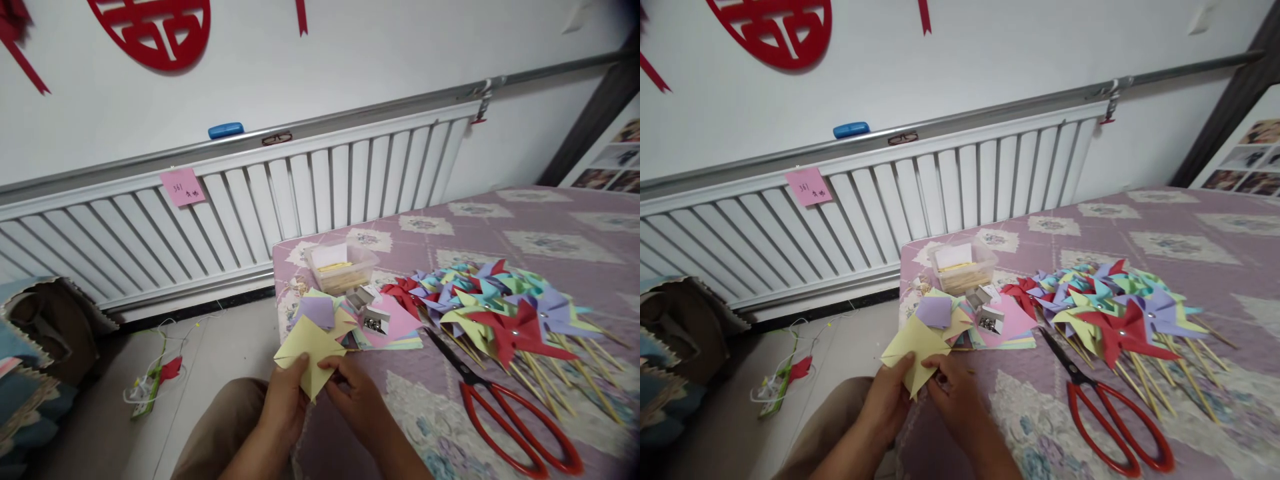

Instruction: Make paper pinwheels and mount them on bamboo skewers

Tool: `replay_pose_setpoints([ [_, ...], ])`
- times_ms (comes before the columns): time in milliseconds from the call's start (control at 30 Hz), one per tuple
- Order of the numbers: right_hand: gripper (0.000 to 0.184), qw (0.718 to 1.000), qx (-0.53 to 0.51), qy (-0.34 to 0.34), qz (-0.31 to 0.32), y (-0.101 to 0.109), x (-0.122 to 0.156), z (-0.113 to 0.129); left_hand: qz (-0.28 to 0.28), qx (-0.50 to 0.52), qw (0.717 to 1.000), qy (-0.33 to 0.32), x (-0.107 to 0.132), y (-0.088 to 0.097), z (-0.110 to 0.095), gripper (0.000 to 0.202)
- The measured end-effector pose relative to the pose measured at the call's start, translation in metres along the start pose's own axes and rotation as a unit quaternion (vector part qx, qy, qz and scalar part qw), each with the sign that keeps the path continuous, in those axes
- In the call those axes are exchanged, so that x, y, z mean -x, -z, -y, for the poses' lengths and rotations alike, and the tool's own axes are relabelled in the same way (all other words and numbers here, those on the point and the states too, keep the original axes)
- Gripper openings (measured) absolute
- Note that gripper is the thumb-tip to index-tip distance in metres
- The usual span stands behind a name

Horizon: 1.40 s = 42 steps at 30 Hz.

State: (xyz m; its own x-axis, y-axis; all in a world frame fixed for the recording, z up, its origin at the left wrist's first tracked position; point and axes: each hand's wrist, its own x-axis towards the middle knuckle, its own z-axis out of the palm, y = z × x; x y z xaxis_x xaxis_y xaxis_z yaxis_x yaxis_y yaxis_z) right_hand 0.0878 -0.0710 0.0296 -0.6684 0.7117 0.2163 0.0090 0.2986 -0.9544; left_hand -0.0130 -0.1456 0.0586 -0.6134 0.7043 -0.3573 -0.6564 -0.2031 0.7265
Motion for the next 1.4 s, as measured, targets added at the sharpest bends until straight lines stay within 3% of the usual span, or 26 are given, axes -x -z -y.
replay_pose_setpoints([
  [100,0.026,1.0,0.008,0.026,0.005,0.0,-0.001,0.003,-0.006,0.002,1.0,-0.019,-0.002,0.002,0.001,0.052],
  [233,0.012,0.999,0.018,0.048,0.016,0.002,-0.003,0.008,-0.005,0.001,0.999,-0.032,-0.002,0.003,0.001,0.054],
  [300,0.007,0.999,0.012,0.041,0.02,0.002,-0.003,0.011,0.004,0.003,1.0,-0.029,-0.001,0.004,0.001,0.055],
  [767,0.022,0.998,-0.048,-0.016,-0.021,0.002,-0.005,0.011,0.046,-0.04,0.996,-0.06,0.005,-0.002,0.008,0.059],
  [1400,0.022,0.992,-0.074,-0.089,-0.059,-0.008,-0.012,0.006,0.015,-0.066,0.997,-0.033,-0.006,0.003,0.013,0.059],
])
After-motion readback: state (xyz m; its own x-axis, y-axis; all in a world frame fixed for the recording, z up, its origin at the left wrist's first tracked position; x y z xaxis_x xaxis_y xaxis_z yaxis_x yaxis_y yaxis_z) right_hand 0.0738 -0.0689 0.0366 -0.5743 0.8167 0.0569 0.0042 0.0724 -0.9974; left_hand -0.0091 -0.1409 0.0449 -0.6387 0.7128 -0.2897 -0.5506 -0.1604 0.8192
